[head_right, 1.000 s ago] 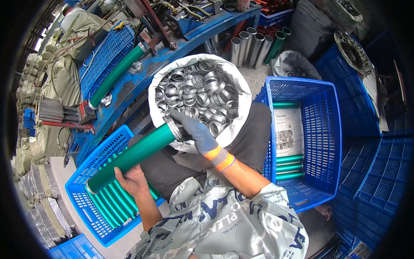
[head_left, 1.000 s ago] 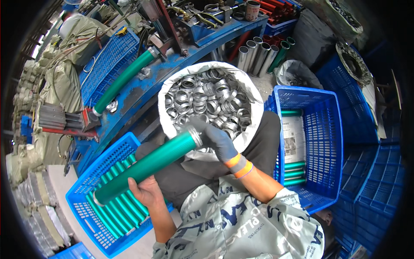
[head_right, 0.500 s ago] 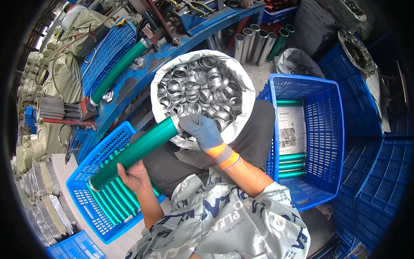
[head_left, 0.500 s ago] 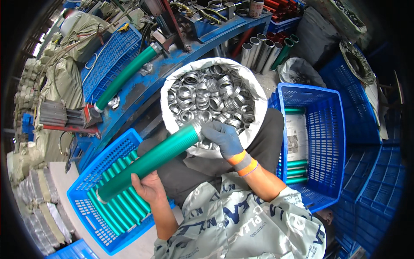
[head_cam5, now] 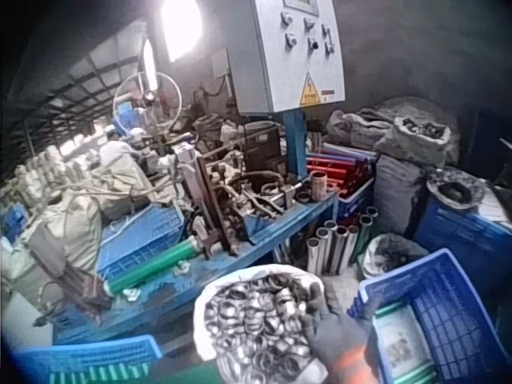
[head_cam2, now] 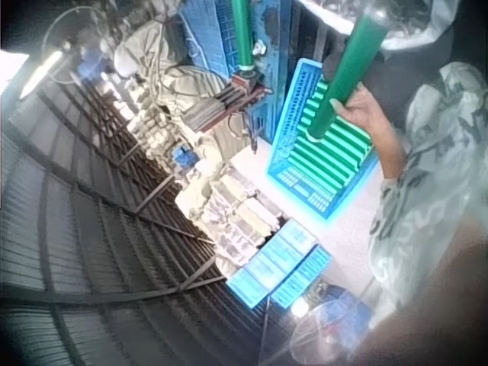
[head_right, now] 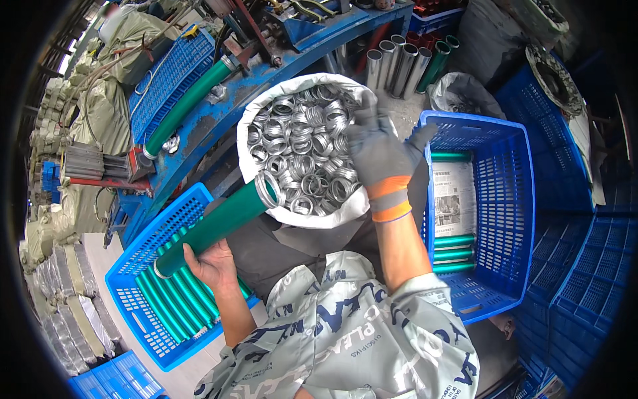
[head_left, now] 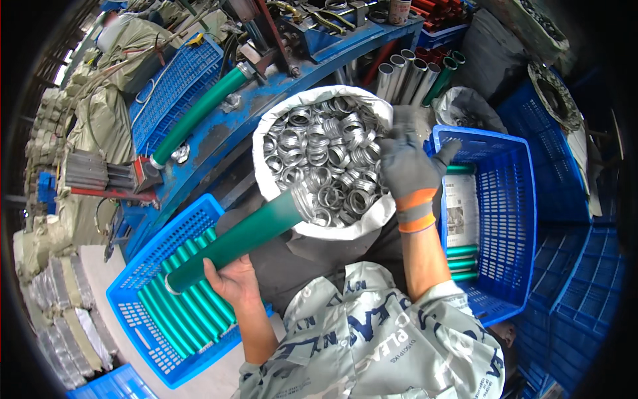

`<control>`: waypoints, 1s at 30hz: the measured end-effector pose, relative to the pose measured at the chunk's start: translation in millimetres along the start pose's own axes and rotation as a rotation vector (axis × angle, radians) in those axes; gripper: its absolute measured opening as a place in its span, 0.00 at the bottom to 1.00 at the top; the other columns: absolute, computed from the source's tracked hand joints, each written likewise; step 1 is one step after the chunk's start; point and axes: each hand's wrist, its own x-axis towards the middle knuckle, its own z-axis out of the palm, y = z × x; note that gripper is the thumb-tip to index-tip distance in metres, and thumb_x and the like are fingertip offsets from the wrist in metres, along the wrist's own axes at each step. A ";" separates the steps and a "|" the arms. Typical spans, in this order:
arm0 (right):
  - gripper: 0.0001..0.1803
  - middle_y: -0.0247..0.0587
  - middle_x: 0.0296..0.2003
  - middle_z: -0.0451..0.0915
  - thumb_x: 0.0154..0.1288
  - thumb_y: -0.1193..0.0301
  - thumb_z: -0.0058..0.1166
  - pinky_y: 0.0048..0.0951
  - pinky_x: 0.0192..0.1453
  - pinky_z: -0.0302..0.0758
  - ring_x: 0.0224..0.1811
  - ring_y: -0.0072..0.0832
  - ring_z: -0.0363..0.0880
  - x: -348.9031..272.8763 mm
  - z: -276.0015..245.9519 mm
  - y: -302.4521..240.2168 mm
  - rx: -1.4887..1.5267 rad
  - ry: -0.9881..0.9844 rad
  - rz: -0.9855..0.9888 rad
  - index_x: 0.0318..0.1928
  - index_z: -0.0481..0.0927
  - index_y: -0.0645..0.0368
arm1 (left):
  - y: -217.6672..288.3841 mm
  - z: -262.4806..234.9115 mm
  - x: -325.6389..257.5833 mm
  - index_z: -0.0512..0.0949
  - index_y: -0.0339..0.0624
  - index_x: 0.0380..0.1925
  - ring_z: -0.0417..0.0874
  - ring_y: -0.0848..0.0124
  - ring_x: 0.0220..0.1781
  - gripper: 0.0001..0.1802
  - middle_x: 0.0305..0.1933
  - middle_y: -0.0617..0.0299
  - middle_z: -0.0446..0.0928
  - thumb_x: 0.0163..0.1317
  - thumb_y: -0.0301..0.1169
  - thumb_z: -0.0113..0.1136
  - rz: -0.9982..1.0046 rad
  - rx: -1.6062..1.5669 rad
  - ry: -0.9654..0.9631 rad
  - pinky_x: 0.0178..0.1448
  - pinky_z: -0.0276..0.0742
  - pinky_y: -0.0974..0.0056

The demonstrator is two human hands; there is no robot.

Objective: Assembling metal end caps onto green tubes using a pressing machine and sorting them into crates.

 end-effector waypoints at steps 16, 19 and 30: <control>0.52 0.46 0.67 0.86 0.54 0.71 0.92 0.34 0.78 0.79 0.69 0.31 0.85 14.5 74.5 179.2 -1.792 0.385 0.073 0.78 0.80 0.69 | -3.4 -5.4 11.7 0.83 0.37 0.69 0.87 0.50 0.76 0.29 0.72 0.47 0.88 0.82 0.47 0.72 -0.058 -0.038 0.083 0.84 0.82 0.40; 0.51 0.47 0.64 0.87 0.50 0.68 0.94 0.35 0.75 0.81 0.66 0.32 0.87 16.8 83.9 170.7 -1.956 0.293 0.125 0.74 0.83 0.70 | 0.4 -14.7 10.4 0.82 0.35 0.70 0.87 0.49 0.77 0.30 0.73 0.47 0.87 0.81 0.47 0.72 -0.056 -0.035 0.068 0.85 0.81 0.41; 0.51 0.48 0.62 0.89 0.49 0.61 0.95 0.46 0.67 0.82 0.60 0.46 0.88 17.3 84.1 169.5 -2.414 -0.268 -0.357 0.72 0.83 0.61 | -0.1 -14.2 8.5 0.80 0.35 0.71 0.86 0.50 0.78 0.32 0.75 0.46 0.86 0.80 0.47 0.75 -0.075 -0.060 0.066 0.86 0.80 0.40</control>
